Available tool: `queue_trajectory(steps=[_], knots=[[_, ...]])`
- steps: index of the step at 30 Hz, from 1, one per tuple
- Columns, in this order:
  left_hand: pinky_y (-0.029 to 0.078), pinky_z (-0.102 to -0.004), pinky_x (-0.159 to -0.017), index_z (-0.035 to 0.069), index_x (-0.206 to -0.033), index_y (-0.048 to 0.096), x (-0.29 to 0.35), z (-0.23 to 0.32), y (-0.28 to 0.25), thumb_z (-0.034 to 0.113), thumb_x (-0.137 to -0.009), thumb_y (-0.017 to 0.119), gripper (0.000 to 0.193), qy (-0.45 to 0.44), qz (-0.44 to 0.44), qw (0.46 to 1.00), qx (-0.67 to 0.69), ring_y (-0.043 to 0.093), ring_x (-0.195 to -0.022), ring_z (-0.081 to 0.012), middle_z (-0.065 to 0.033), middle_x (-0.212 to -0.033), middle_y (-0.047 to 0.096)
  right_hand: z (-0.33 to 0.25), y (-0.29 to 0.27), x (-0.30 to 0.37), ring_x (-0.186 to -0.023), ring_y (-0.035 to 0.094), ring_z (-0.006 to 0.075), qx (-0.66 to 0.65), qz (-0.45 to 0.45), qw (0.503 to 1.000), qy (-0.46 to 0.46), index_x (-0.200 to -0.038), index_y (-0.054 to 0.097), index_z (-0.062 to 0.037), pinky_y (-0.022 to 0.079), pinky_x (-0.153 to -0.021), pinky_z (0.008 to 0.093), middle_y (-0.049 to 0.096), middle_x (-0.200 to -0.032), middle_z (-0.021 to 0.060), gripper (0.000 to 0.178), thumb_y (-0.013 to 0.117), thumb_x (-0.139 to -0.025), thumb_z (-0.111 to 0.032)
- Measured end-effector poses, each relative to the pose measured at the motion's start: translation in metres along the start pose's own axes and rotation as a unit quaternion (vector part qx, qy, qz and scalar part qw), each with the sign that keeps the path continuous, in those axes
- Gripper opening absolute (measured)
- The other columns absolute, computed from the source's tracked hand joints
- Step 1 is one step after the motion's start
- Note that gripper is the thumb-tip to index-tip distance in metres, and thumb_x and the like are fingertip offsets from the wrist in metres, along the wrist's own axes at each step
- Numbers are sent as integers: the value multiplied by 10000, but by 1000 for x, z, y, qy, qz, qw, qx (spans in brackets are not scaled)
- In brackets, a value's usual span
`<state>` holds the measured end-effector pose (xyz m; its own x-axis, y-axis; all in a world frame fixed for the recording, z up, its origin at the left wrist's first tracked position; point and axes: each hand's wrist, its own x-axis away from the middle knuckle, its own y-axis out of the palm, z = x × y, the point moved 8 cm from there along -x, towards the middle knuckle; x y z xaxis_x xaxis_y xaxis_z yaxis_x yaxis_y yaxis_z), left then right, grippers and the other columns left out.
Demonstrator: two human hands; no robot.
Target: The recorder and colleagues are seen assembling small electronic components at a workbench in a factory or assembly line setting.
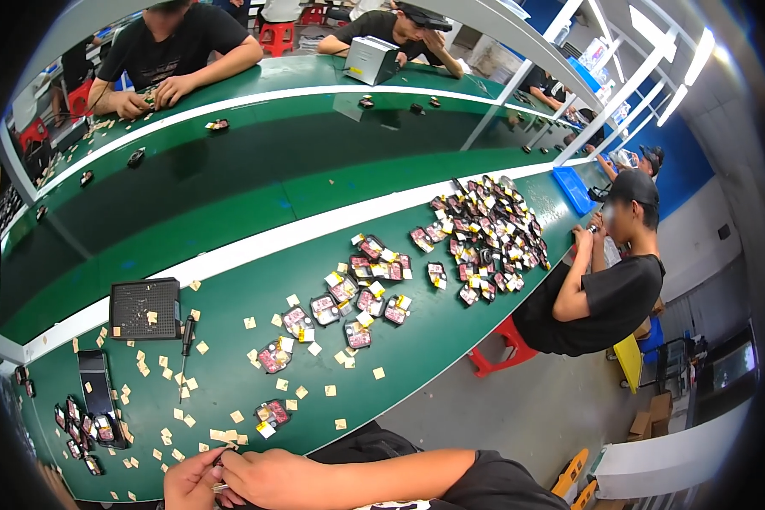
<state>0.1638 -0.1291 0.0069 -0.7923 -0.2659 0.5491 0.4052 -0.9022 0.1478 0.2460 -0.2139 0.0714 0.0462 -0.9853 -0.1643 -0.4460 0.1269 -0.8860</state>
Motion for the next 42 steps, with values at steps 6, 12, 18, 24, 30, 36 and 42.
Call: queue_trajectory(steps=[6,12,18,24,30,36,42], knots=[[473,-177,-584,-16,-1358,538,1,2,-6,180,-1023,515,389,-1,-6,1000,8,639,-671,-91,-43,-905,685,1,0,-7,-679,624,192,-65,5,998,1,-876,595,-26,505,-503,289,509,-862,96,122,545,-861,-137],[503,-191,-612,7,-1380,526,-1,6,-1,86,-1036,427,367,16,-62,998,-15,646,-679,-103,-45,-939,667,2,4,-7,-689,612,192,-53,-40,998,18,-891,598,-19,514,-522,274,494,-860,101,126,541,-863,-128],[515,-201,-622,-7,-1381,518,2,-1,-1,26,-1019,398,383,-17,-63,998,-11,651,-680,-109,-60,-936,673,1,16,-3,-704,625,216,-76,-55,996,16,-913,597,-15,526,-536,283,511,-874,109,133,526,-885,-124],[496,-203,-585,-24,-1316,569,3,-3,-14,73,-1015,482,327,3,-27,999,-27,640,-667,-108,-59,-920,670,18,14,-3,-743,637,249,-150,-27,985,82,-1010,631,-72,543,-608,350,588,-928,87,158,603,-907,-188],[444,-199,-476,-42,-1143,589,40,34,-135,67,-964,546,213,185,378,903,-85,588,-534,-105,-65,-799,625,112,-51,43,-745,665,223,33,155,948,275,-1115,635,-130,551,-580,346,605,-1131,70,376,792,-787,-226],[491,-330,-611,-30,-1078,612,66,65,-201,24,-931,555,166,210,545,722,-371,635,-684,-221,-128,-855,639,138,-58,53,-650,673,270,132,102,945,280,-1198,606,-160,549,-536,353,558,-1213,115,398,728,-823,-219],[469,-462,-795,2,-1111,614,53,68,-212,77,-905,563,225,193,566,603,-528,584,-889,-416,-191,-920,632,146,-59,61,-808,687,228,189,82,949,240,-1235,569,-148,555,-592,348,568,-1212,94,460,625,-782,-94]])
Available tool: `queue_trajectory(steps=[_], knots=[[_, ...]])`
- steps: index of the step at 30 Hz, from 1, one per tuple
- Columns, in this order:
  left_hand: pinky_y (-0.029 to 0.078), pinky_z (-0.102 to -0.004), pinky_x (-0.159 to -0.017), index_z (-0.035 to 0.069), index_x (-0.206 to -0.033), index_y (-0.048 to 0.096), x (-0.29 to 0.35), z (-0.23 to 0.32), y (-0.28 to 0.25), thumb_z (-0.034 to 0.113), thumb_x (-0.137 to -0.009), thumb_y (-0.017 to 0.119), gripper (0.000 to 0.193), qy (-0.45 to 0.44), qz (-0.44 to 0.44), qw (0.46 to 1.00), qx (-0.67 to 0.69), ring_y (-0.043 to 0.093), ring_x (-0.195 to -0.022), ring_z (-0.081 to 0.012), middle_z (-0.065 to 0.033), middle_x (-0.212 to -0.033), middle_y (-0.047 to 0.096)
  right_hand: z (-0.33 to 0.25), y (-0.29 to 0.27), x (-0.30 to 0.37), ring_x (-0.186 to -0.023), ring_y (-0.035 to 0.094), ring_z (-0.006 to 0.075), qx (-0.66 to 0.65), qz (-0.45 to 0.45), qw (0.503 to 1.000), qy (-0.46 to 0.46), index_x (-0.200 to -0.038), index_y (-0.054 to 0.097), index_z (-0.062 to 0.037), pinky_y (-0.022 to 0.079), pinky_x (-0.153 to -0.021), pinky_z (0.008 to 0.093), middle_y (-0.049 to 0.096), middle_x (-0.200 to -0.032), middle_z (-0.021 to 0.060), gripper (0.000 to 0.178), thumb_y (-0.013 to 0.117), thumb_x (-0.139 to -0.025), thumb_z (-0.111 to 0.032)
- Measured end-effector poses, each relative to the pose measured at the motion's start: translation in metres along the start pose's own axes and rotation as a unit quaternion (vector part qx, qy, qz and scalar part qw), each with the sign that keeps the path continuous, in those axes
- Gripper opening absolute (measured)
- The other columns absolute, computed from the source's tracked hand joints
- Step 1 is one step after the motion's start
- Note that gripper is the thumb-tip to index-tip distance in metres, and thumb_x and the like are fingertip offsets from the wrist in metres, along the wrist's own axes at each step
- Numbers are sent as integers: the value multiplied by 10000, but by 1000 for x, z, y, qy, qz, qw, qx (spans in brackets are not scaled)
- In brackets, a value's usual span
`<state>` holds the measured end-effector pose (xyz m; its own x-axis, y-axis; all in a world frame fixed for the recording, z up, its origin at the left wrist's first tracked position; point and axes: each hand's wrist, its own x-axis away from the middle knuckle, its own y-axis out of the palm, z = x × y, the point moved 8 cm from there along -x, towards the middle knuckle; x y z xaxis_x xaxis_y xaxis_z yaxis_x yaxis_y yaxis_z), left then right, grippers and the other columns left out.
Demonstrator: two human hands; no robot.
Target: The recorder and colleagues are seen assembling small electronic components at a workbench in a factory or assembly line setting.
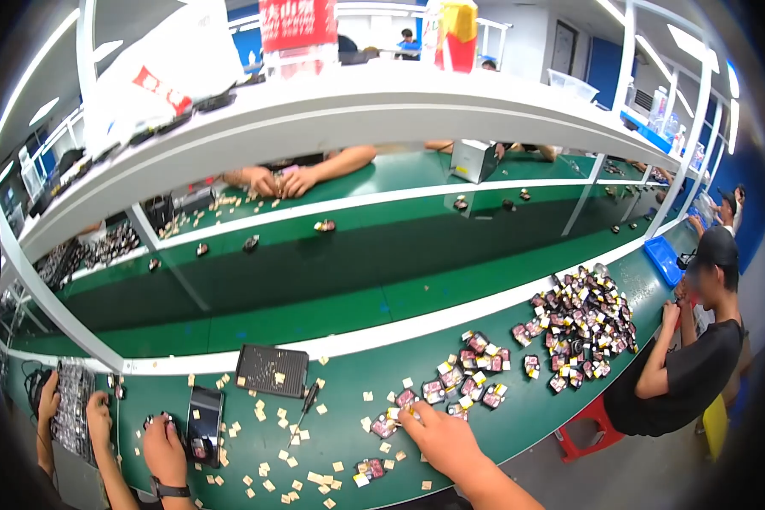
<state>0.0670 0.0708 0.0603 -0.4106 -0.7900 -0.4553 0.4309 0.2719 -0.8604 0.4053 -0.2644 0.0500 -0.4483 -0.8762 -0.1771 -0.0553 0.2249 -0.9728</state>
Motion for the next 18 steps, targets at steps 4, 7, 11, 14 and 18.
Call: queue_trajectory(steps=[4,7,11,14,18], knots=[[508,-402,-776,-22,-1138,613,-1,11,-3,38,-907,585,241,32,27,996,-76,633,-870,-336,-153,-956,634,7,1,-2,-824,686,231,-21,39,999,-25,-1181,585,-131,554,-605,340,602,-1152,53,381,612,-803,-92],[508,-326,-703,-22,-1159,639,-8,69,-45,133,-954,608,259,85,51,984,-150,637,-773,-269,-149,-918,643,8,-16,1,-792,685,230,-68,122,990,-31,-1115,613,-127,553,-599,331,647,-1015,11,288,637,-829,-112],[508,-356,-734,-18,-1139,641,26,127,-29,167,-955,597,265,114,-18,964,240,613,-783,-287,-154,-953,654,-8,-35,9,-674,643,204,-168,231,955,-74,-1123,599,-103,519,-570,299,652,-886,38,206,605,-919,-131],[446,-202,-568,0,-1305,540,94,189,50,282,-1036,499,392,-211,-424,576,666,582,-676,-109,-115,-1078,684,-62,-39,15,-779,678,232,-279,201,924,-168,-1037,650,-103,542,-638,338,670,-992,79,175,654,-869,-152],[504,-232,-601,-27,-1274,537,125,234,59,223,-1027,507,353,-237,-521,384,725,635,-730,-149,-108,-992,675,-111,-12,11,-909,663,290,-349,-19,903,-251,-1058,674,-129,540,-763,405,664,-1105,93,195,651,-875,-191]])
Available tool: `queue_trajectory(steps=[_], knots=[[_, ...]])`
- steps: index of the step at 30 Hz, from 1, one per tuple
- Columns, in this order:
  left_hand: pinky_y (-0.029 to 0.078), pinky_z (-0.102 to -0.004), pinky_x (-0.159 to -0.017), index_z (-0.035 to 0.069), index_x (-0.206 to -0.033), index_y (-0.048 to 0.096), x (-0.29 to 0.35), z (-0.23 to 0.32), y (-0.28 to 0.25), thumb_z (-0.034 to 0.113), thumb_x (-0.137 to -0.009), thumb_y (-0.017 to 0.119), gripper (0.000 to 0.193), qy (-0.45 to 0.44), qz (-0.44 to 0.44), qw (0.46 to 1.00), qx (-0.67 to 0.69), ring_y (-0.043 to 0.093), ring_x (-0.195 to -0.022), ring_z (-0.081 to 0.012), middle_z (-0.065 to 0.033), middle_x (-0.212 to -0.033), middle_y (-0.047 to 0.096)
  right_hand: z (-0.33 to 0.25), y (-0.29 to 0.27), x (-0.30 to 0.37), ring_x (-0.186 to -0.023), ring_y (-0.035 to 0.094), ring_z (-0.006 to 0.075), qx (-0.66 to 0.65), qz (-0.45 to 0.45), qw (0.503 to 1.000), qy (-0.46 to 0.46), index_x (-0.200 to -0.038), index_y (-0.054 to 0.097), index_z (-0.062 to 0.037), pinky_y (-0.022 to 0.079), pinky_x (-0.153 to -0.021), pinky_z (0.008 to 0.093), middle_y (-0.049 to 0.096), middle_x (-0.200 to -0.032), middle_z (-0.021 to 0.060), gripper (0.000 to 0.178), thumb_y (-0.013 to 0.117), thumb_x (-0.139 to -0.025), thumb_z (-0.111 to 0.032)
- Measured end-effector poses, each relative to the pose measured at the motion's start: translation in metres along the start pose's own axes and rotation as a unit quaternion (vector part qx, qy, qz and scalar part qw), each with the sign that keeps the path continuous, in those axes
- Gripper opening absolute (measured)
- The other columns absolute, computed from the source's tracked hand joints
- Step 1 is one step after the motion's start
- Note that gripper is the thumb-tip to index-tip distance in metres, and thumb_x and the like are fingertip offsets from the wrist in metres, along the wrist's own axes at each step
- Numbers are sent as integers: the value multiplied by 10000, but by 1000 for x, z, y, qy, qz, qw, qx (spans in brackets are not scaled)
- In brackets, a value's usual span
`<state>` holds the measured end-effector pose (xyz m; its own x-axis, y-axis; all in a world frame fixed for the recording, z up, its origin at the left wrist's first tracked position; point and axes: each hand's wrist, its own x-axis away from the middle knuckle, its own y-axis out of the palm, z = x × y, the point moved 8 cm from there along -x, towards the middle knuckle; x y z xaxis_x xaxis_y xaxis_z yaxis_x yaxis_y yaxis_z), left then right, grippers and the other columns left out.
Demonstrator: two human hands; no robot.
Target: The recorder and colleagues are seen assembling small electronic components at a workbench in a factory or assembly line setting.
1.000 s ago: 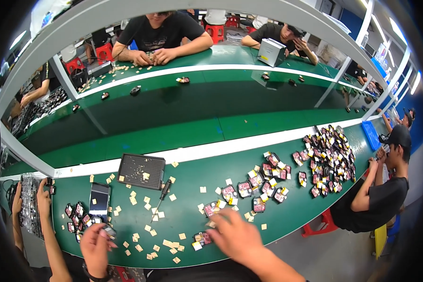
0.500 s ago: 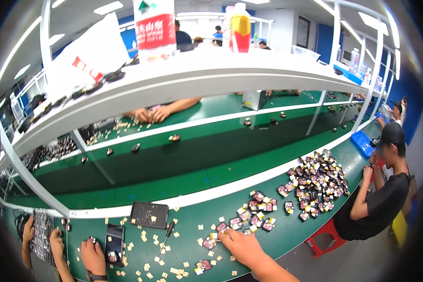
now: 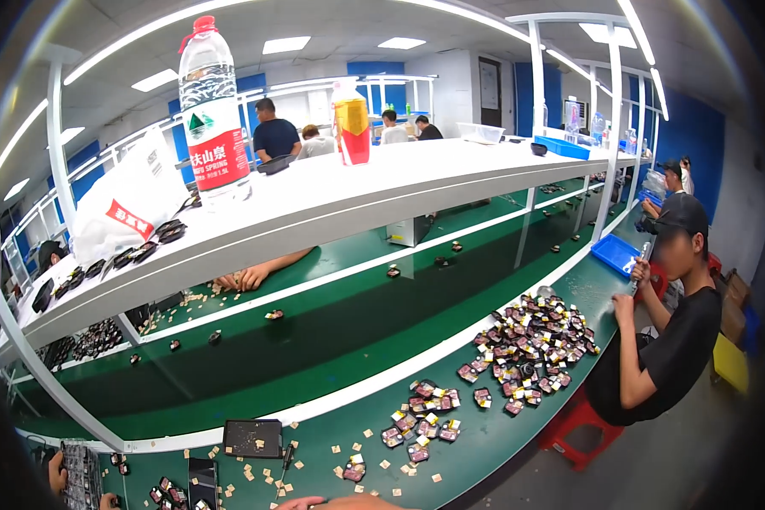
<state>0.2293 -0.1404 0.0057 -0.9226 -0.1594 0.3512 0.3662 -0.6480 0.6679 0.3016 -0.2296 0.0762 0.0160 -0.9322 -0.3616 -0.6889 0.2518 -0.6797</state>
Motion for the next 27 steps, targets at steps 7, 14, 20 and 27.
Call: queue_trajectory(steps=[7,14,20,27], knots=[[566,-266,-727,-29,-1273,529,3,20,-2,101,-1002,534,300,13,31,991,-129,691,-820,-215,-125,-1011,674,45,-42,51,-710,656,274,-139,220,899,352,-883,703,-35,515,-710,371,652,-730,117,321,545,-994,-292],[547,-310,-770,-51,-1195,605,10,26,-13,6,-929,609,273,59,102,974,-191,673,-904,-196,-102,-1015,646,56,27,69,-508,438,130,-573,201,639,472,-677,571,-58,320,-454,259,494,-582,32,497,465,-1034,-387],[547,-212,-800,-60,-1269,572,9,26,-30,15,-946,611,334,76,103,965,-229,671,-894,-102,-91,-1049,692,40,56,77,-478,370,112,-618,196,596,474,-887,571,-50,291,-438,238,487,-648,30,343,477,-1039,-343],[558,-229,-818,-84,-1262,567,4,22,-31,7,-943,610,335,83,112,970,-199,691,-907,-145,-121,-1029,696,42,32,69,-462,344,91,-573,244,648,439,-872,551,-71,274,-423,239,444,-601,10,295,476,-1047,-296]])
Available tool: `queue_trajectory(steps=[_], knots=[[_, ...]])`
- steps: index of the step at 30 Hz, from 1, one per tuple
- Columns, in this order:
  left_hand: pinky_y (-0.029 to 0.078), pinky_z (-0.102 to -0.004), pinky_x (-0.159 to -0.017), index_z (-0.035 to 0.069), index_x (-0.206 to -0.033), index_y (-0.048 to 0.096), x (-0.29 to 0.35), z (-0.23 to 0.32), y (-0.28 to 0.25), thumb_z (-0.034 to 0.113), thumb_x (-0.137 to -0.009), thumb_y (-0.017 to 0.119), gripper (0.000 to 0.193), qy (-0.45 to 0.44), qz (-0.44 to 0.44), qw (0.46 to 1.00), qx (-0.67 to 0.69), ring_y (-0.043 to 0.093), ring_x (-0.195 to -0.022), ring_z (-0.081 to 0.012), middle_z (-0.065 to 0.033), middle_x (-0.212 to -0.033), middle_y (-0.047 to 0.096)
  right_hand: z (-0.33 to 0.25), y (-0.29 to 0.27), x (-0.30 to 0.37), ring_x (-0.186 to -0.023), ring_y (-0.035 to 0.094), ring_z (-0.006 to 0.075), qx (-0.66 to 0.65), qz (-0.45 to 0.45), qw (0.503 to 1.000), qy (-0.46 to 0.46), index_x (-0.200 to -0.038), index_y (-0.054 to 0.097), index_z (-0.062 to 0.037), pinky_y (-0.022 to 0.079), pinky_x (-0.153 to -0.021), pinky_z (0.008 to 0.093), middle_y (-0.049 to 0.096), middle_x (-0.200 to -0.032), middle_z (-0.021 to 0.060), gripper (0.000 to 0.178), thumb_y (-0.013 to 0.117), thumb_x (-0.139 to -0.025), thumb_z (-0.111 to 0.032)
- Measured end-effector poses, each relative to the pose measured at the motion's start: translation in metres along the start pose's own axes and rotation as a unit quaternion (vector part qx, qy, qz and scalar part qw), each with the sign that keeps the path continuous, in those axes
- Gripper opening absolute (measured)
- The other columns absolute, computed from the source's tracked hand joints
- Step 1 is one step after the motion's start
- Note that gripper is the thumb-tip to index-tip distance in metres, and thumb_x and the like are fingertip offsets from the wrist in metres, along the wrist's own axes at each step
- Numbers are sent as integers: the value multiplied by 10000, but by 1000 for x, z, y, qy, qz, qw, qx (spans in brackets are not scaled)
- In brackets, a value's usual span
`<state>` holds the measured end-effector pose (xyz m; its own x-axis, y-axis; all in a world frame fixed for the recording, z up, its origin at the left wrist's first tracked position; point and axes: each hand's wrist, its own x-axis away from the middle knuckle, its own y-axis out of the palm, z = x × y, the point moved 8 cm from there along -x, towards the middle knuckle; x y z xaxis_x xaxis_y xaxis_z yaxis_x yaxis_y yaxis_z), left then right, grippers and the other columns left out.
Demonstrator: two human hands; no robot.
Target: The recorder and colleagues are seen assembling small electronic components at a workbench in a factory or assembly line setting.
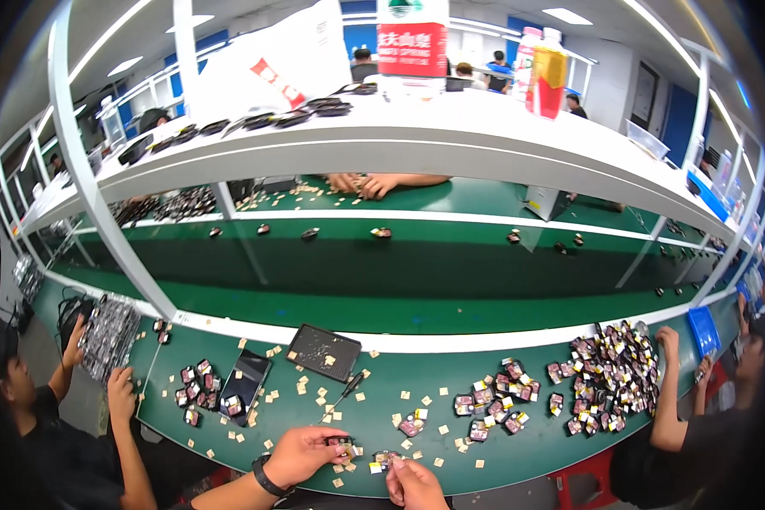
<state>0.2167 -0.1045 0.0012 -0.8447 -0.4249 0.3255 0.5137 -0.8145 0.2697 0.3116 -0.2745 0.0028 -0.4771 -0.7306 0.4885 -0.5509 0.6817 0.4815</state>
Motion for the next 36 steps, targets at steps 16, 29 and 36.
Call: queue_trajectory(steps=[16,29,36], knots=[[569,-331,-915,-82,-1267,520,-2,30,27,-19,-956,572,322,46,6,998,36,642,-999,-192,-121,-1132,613,-14,12,-1,-586,469,92,-16,-69,997,-3,-1212,480,-55,392,-535,230,610,-839,115,205,477,-1044,-173],[557,-304,-891,-102,-1266,531,15,65,59,-52,-942,566,330,167,-20,983,-69,656,-1016,-180,-166,-1143,642,-41,40,-3,-568,509,98,-25,-98,994,-47,-1084,358,-79,398,-486,231,651,-856,145,151,486,-1010,-48],[556,-266,-792,-79,-1237,585,21,74,67,-90,-913,573,325,192,1,935,-299,674,-908,-162,-153,-1071,668,-35,31,-4,-526,512,99,-28,-28,999,-29,-1043,367,-96,368,-416,223,650,-810,130,196,548,-980,-53]])
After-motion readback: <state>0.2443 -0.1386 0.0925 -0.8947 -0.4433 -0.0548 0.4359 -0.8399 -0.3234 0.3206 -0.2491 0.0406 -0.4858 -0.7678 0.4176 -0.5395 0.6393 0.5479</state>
